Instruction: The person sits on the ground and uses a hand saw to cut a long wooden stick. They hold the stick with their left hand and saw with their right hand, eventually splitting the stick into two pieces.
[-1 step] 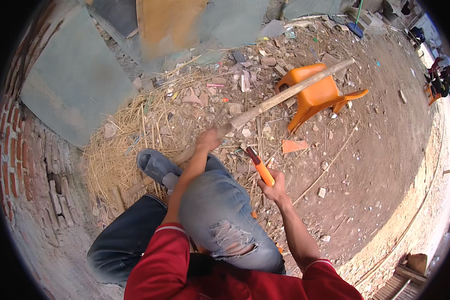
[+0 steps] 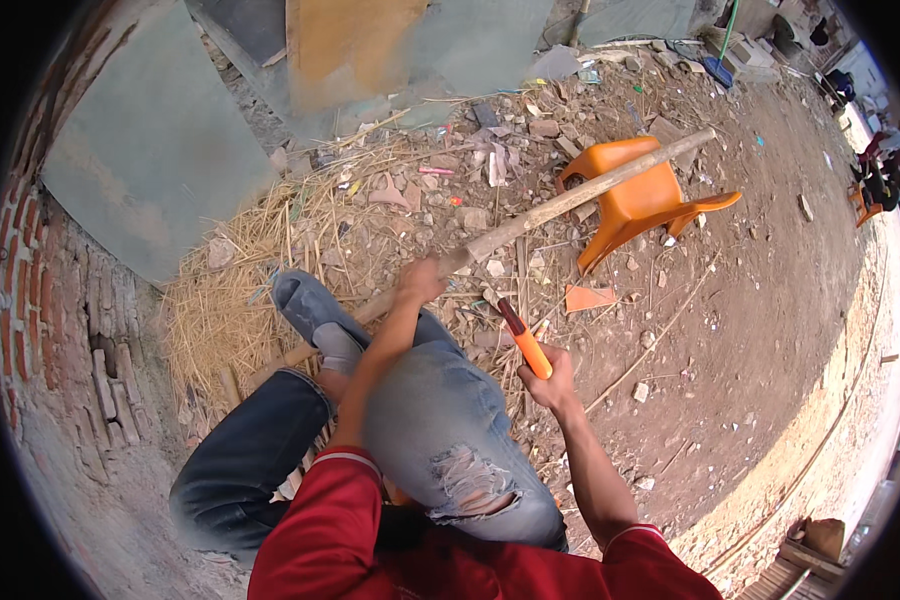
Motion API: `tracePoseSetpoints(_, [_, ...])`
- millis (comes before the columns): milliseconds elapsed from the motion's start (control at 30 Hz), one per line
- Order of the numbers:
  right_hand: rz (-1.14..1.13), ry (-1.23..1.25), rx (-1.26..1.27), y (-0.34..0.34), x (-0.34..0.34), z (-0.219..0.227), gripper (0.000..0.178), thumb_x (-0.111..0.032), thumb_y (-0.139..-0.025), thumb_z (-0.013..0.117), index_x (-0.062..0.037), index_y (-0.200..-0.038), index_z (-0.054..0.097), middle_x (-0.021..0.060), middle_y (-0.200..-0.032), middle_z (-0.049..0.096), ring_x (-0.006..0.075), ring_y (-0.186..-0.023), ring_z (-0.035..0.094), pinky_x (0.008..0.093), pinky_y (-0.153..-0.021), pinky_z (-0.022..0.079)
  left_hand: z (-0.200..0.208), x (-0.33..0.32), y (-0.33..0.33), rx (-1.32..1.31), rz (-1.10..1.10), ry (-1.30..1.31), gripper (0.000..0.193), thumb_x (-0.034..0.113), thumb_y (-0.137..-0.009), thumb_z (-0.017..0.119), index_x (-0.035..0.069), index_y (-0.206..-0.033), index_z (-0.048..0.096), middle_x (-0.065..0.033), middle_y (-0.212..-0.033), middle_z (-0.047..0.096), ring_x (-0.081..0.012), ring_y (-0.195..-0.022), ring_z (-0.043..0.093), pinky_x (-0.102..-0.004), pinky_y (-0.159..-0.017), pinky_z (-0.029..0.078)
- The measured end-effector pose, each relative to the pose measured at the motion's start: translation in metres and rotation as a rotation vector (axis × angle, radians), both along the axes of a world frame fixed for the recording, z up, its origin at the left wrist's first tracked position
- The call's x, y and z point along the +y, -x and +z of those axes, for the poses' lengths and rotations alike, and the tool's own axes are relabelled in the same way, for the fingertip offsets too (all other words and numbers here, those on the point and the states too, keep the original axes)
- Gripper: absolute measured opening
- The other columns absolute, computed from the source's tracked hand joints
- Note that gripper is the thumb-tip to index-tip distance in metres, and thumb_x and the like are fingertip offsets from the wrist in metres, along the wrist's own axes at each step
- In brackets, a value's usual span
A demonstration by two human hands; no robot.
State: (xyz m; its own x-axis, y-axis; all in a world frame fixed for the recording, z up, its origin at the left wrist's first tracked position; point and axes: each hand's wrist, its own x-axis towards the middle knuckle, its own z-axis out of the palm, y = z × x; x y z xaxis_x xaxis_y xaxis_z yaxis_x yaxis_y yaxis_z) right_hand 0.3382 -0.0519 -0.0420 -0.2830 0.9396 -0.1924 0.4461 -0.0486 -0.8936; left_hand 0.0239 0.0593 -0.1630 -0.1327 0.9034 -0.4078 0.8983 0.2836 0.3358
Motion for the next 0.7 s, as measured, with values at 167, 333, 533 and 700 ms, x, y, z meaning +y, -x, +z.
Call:
tracePoseSetpoints(167, [0.002, 0.012, -0.067, 0.015, -0.003, 0.005, 0.015, -0.011, -0.074, 0.068, -0.0001, -0.079, 0.059, 0.0088, -0.062, 0.055, 0.0184, -0.057, 0.051, 0.0365, -0.059, 0.045, -0.002, 0.005, 0.011, -0.028, 0.095, 0.025, 0.051, 0.029, -0.081, 0.078, 0.01, -0.128, 0.068, -0.0215, -0.124, 0.072, -0.0374, -0.118, 0.068, -0.0495, -0.101, 0.053])
tracePoseSetpoints(333, [-0.046, 0.046, -0.082, 0.021, -0.013, 0.013, 0.012, -0.008, -0.076, 0.066, 0.0008, -0.08, 0.059, 0.0074, -0.063, 0.053, 0.0156, -0.06, 0.051, 0.0343, -0.059, 0.044, -0.005, -0.004, -0.003, 0.009, 0.146, -0.062, 0.032, 0.021, -0.086, 0.071, 0.004, -0.113, 0.075, -0.0226, -0.109, 0.076, -0.0355, -0.105, 0.074, -0.0458, -0.096, 0.058])
tracePoseSetpoints(533, [-0.068, 0.029, -0.122, 0.029, -0.03, 0.018, 0.015, -0.01, -0.08, 0.07, 0.0011, -0.086, 0.062, 0.0137, -0.067, 0.061, 0.0217, -0.059, 0.058, 0.0373, -0.061, 0.048, -0.001, -0.003, -0.001, 0.035, 0.146, -0.072, 0.027, 0.01, -0.085, 0.063, 0.004, -0.109, 0.075, -0.0232, -0.101, 0.077, -0.0351, -0.097, 0.077, -0.0448, -0.088, 0.061])
tracePoseSetpoints(700, [-0.117, 0.126, -0.037, 0.041, -0.033, 0.056, 0.023, -0.017, -0.089, 0.076, 0.0016, -0.093, 0.064, 0.0141, -0.07, 0.063, 0.0233, -0.06, 0.059, 0.0375, -0.061, 0.049, 0.001, -0.004, -0.004, 0.032, 0.155, -0.077, 0.027, 0.011, -0.083, 0.066, 0.004, -0.106, 0.076, -0.0228, -0.101, 0.077, -0.0343, -0.096, 0.077, -0.0432, -0.088, 0.062])
